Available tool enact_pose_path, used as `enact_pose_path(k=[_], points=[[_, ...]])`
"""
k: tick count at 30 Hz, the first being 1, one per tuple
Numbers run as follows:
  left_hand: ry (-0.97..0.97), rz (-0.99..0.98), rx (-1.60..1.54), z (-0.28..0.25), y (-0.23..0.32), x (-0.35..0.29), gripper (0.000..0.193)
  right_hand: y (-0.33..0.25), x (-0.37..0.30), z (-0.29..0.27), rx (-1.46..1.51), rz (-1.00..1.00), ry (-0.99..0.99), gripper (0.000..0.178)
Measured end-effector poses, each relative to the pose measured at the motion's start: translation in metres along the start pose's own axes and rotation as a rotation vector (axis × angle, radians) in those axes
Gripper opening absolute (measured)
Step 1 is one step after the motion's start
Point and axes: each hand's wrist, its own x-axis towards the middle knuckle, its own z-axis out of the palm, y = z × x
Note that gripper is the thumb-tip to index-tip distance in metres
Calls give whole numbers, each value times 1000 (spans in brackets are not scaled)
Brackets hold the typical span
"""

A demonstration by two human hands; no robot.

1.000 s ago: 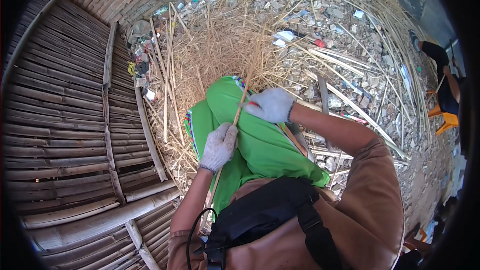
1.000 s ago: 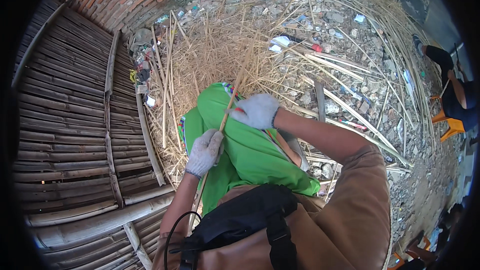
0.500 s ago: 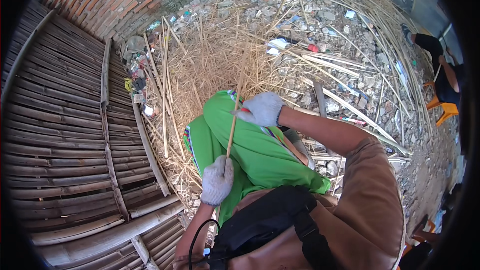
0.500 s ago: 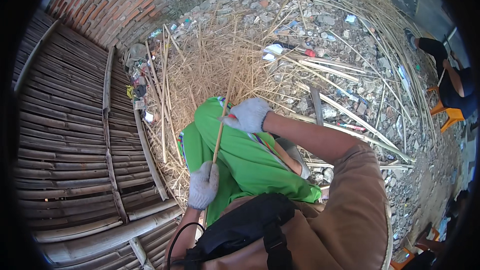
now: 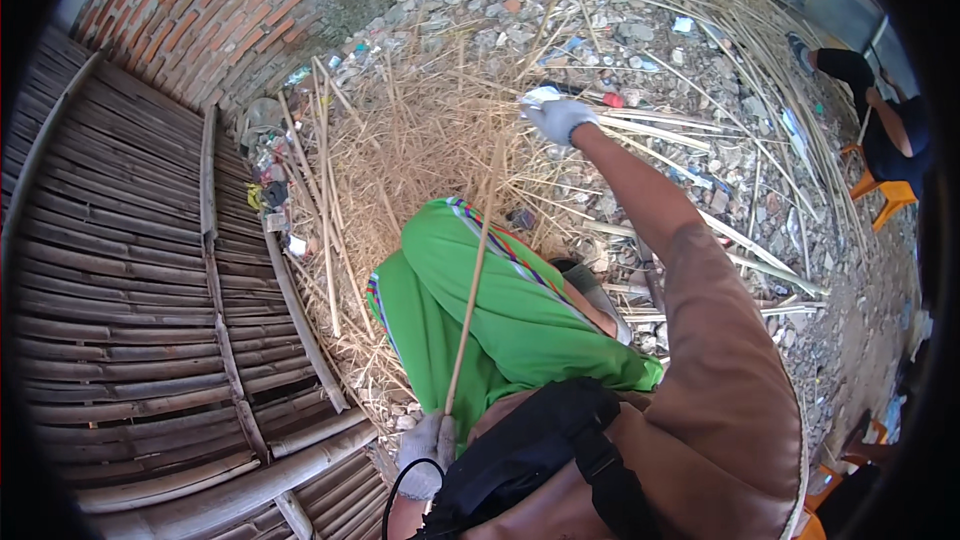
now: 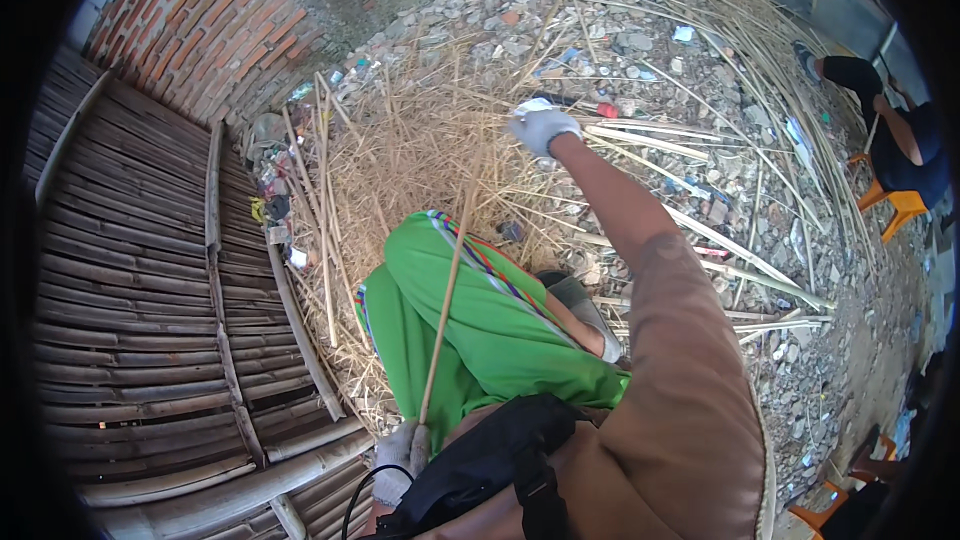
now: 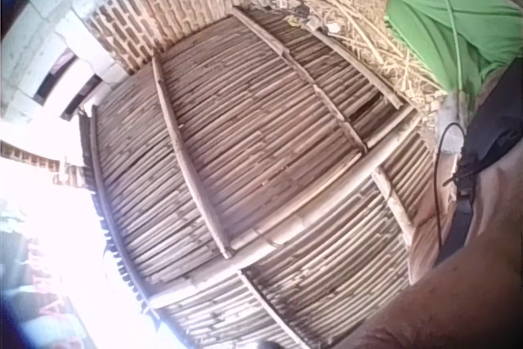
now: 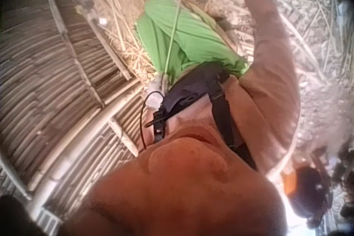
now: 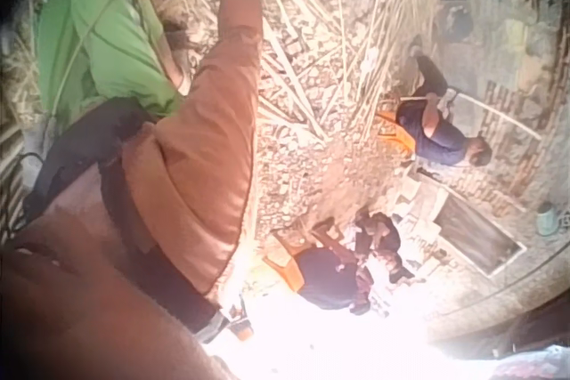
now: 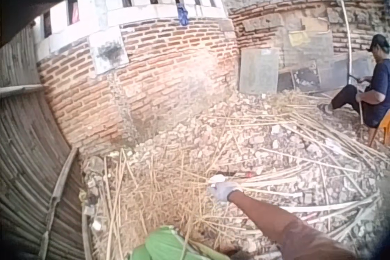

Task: The person shaves a long bamboo strip using a small handheld blade while sitting cross-legged on the ground. They hold the strip in one hand and repeatedly draw the blade along its length to smooth it, working on different sections by moving the strip and turning it over.

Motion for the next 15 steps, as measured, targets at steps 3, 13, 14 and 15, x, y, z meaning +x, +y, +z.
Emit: enact_pose_path(k=[3,13,14,15], points=[[-88,-50,-305,2,13,16,32,-12,-3,15,128,17,98,75],[-188,-218,-700,2,62,131,35,-122,-130,7,121,-305,-188,71],[-210,-244,-708,0,69,140,35,-129,-139,2,116,-313,-188,71],[-203,-245,-714,3,70,148,35,-136,-147,-1,82,-324,-249,72]])
